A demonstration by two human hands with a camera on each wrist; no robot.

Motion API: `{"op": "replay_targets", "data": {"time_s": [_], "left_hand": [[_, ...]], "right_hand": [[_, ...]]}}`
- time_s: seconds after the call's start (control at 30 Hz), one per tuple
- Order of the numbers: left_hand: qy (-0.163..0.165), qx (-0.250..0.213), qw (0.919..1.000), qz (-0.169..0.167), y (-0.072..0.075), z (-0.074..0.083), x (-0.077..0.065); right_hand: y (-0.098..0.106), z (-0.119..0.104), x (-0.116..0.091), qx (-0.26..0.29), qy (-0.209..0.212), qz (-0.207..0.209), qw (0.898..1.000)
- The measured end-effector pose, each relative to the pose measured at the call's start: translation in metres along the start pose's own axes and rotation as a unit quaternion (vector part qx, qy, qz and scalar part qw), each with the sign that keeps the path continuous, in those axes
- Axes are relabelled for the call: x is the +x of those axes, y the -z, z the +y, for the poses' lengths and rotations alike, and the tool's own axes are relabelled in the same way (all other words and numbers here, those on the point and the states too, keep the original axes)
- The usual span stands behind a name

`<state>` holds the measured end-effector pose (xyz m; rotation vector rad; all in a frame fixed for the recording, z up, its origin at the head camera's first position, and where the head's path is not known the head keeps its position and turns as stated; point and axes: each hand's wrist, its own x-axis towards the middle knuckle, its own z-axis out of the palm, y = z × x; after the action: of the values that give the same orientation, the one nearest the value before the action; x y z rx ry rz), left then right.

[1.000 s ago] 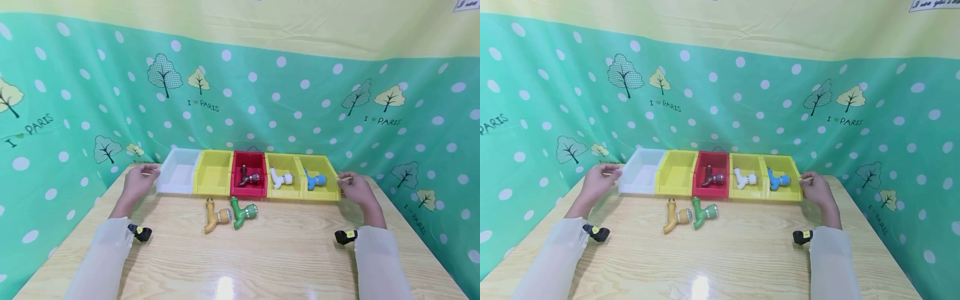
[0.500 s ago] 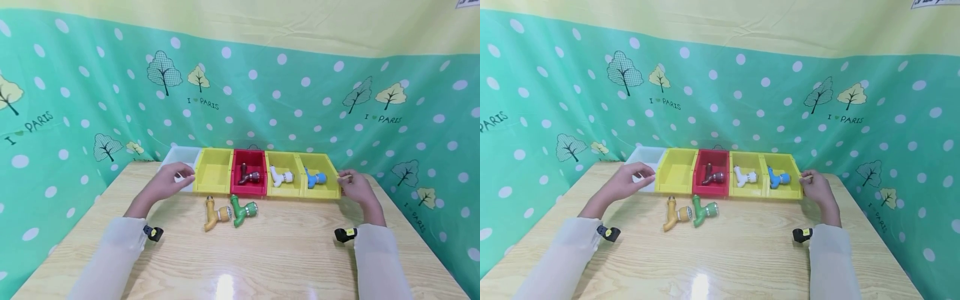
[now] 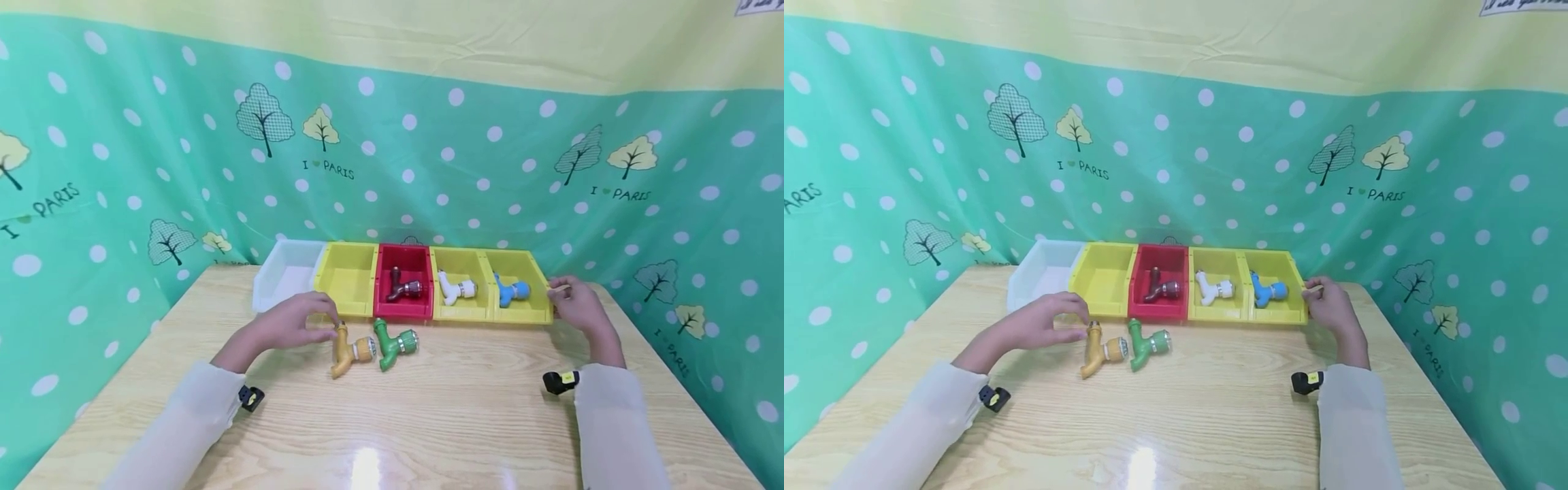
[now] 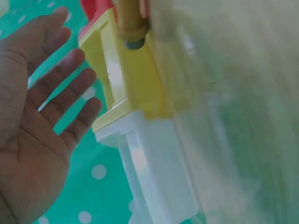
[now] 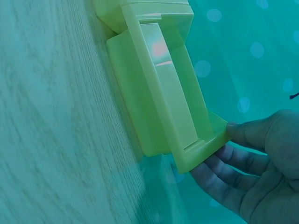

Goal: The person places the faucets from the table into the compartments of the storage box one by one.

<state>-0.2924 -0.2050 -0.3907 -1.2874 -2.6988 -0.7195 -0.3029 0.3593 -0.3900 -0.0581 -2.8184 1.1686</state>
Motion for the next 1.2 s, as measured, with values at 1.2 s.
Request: {"op": "replay_targets", "data": {"time_s": [1.2], "left_hand": [[-0.112,0.181,0.9690,-0.126,-0.038,0.024,0.003]], "right_hand": [[-0.002,0.001,0.002,-0.002,-0.002,0.004,1.000]]}}
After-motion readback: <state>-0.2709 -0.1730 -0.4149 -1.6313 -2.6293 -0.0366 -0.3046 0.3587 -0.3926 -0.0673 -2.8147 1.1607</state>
